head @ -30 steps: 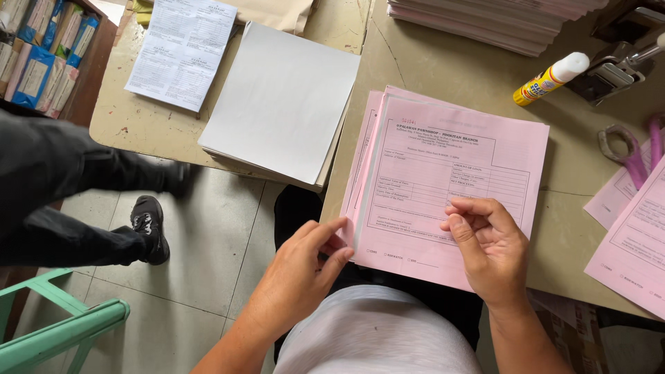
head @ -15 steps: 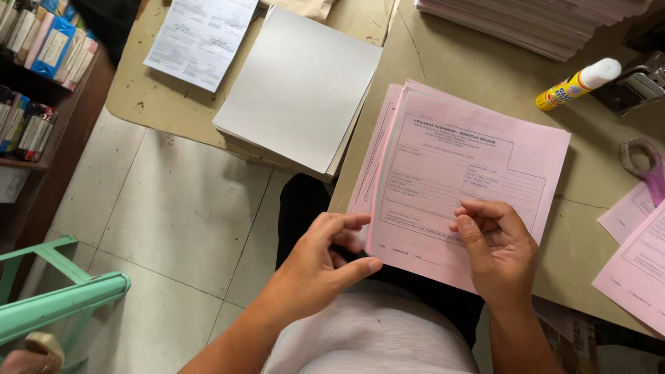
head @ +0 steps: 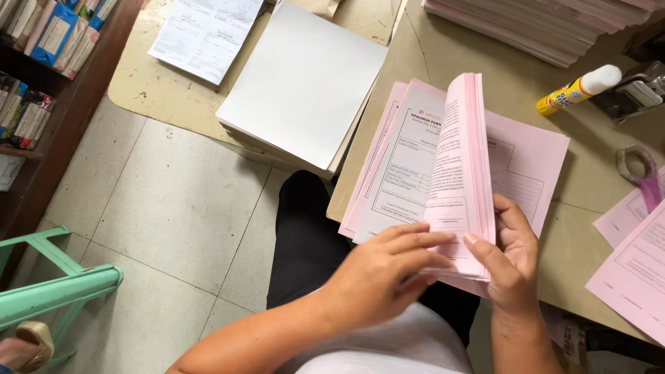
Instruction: The person uses scissors to trim a stamp, presses the stamp onto pink documents, and stacks the papers on the desk.
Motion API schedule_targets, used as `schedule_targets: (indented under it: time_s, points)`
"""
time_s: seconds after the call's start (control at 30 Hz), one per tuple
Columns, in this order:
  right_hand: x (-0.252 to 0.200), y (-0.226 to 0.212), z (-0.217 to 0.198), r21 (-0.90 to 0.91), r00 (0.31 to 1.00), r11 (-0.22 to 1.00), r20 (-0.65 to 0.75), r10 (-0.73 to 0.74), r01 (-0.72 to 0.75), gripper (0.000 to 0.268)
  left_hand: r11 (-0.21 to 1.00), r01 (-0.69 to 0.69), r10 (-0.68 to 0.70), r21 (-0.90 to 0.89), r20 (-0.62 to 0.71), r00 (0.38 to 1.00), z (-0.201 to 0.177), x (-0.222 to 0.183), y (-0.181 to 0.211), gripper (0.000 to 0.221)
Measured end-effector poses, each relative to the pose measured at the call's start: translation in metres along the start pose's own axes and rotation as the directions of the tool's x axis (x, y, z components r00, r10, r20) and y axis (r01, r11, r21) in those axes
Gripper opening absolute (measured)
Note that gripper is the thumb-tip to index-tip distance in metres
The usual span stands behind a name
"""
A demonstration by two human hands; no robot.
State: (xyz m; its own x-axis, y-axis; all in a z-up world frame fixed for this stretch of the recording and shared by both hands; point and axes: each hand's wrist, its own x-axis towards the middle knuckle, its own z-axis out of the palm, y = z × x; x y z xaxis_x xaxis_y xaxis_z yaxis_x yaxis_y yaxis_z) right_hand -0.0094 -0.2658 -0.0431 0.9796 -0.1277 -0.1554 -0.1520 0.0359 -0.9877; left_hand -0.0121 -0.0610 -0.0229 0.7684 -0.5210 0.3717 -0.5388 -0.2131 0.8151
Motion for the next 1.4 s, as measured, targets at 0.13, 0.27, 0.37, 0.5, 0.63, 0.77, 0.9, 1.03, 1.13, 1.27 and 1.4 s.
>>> schedule_targets:
  time_s: [0.13,0.27,0.37,0.5,0.63,0.77,0.9,1.03,1.13,1.27,1.4]
  points:
    - [0.000,0.008,-0.005,0.012,0.993,1.000,-0.118,0.018,-0.016,0.049,0.897,0.442,-0.439,0.016,-0.081,0.895,-0.030,-0.007,-0.017,0.021]
    - [0.001,0.012,-0.011,0.092,0.988,0.996,-0.154,0.011,0.003,0.048,0.386,0.846,-0.923,0.369,0.154,0.354,-0.079,-0.002,-0.004,0.034]
    - [0.001,0.024,-0.017,0.121,0.998,0.993,-0.063,0.012,-0.004,0.060,0.381,0.892,-0.865,0.242,0.433,0.252,-0.076,-0.016,-0.012,0.029]
    - [0.019,-0.006,-0.018,-0.014,0.978,0.999,0.206,-0.031,0.035,0.068,0.289,0.898,-0.647,-0.331,0.624,0.438,-0.011,-0.066,-0.058,0.071]
    - [0.058,-0.048,-0.022,-0.449,0.964,0.856,0.180,-0.194,0.256,0.041,0.173,0.839,-0.550,-0.517,0.655,0.517,0.013,-0.055,-0.052,0.075]
    - [0.120,-0.054,-0.030,-0.758,0.940,0.556,0.273,-0.206,0.342,0.041,0.023,0.766,-0.562,-0.642,0.626,0.542,0.028,-0.037,-0.044,0.065]
    - [0.166,-0.003,-0.049,-0.893,0.924,0.257,0.320,-0.210,0.368,0.051,-0.021,0.806,-0.608,-0.592,0.647,0.460,0.038,-0.033,-0.040,0.053]
    - [0.159,0.012,-0.044,-0.895,0.917,0.236,0.328,-0.226,0.378,0.042,-0.219,0.685,-0.739,-0.694,0.577,0.348,0.041,-0.032,-0.029,0.052]
    - [0.130,-0.008,-0.035,-0.929,0.967,0.269,0.249,-0.057,0.255,0.045,-0.194,0.552,-0.894,-0.811,0.378,0.241,0.037,-0.041,-0.026,0.054]
    - [0.101,-0.072,-0.024,-0.865,0.918,0.488,0.095,0.384,-0.115,0.067,0.219,0.916,-0.972,-0.335,0.010,0.236,-0.018,-0.045,-0.012,0.059]
    - [0.095,-0.048,-0.054,-0.576,0.927,0.817,0.316,0.202,0.019,0.057,0.074,0.995,-0.938,-0.064,-0.345,0.047,-0.065,-0.034,-0.007,0.072]
